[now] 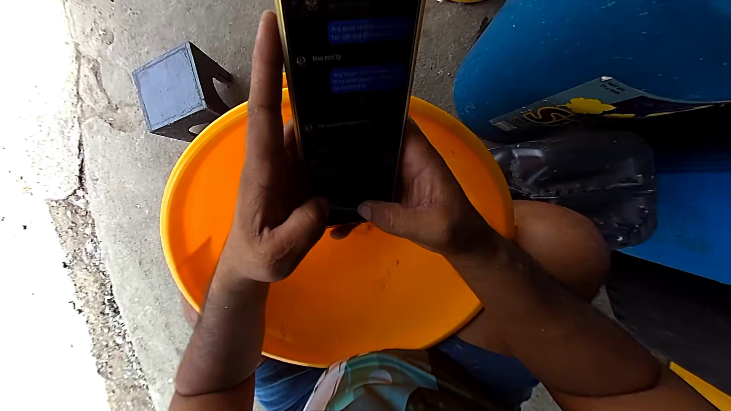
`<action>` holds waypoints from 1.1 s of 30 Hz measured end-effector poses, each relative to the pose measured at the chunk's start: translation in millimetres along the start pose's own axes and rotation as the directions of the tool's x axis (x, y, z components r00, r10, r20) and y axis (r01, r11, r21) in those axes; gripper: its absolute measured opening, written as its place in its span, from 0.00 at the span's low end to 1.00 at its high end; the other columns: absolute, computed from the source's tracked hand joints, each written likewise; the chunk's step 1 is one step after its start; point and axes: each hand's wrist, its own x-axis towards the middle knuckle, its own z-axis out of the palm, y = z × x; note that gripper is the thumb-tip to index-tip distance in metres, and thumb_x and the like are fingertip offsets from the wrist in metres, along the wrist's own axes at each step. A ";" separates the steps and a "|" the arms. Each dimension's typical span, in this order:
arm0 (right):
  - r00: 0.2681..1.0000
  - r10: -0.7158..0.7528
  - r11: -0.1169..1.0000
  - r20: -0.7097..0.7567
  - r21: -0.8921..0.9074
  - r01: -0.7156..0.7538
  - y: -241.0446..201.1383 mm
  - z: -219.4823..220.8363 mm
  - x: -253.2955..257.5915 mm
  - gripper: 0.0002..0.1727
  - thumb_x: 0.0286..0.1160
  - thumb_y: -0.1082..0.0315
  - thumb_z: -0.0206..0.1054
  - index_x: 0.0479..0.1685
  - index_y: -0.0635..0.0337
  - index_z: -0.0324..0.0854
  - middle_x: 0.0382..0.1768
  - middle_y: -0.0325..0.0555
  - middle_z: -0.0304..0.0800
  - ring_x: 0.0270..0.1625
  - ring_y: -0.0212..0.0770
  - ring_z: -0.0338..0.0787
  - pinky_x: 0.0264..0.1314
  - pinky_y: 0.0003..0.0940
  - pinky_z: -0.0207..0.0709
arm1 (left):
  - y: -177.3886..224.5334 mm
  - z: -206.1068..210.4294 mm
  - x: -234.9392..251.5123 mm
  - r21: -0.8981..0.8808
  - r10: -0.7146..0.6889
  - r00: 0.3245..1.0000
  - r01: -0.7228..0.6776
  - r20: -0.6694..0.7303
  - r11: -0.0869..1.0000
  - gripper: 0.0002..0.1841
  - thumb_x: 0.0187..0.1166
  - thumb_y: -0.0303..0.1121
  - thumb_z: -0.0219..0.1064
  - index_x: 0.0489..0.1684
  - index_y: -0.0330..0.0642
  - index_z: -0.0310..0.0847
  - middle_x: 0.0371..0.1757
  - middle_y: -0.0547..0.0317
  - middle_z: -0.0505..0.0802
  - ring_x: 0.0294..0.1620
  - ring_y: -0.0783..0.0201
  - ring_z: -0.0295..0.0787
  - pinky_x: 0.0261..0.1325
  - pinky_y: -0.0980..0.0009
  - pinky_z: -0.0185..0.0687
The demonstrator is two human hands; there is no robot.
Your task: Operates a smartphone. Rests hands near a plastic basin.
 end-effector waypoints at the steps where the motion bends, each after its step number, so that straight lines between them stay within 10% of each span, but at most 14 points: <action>1: 1.000 0.004 1.000 -0.004 -0.009 -0.004 -0.3 0.2 0.0 0.45 0.59 0.90 0.60 0.83 0.57 0.51 0.63 0.57 0.78 0.57 0.54 0.92 0.41 0.50 0.95 | -0.4 0.3 0.1 0.001 0.001 1.000 -0.001 -0.003 1.000 0.59 0.61 0.22 0.61 0.93 0.43 0.14 0.77 0.50 0.75 0.66 0.59 0.86 0.57 0.63 0.93; 33: 0.999 -0.029 0.998 0.028 0.061 0.028 5.9 -3.6 -0.6 0.38 0.69 0.80 0.48 0.86 0.55 0.50 0.68 0.56 0.75 0.64 0.53 0.87 0.49 0.53 0.92 | -4.6 3.0 -1.1 0.086 0.044 0.997 -0.039 -0.057 0.996 0.53 0.67 0.15 0.53 0.93 0.40 0.15 0.74 0.48 0.78 0.63 0.59 0.87 0.58 0.62 0.93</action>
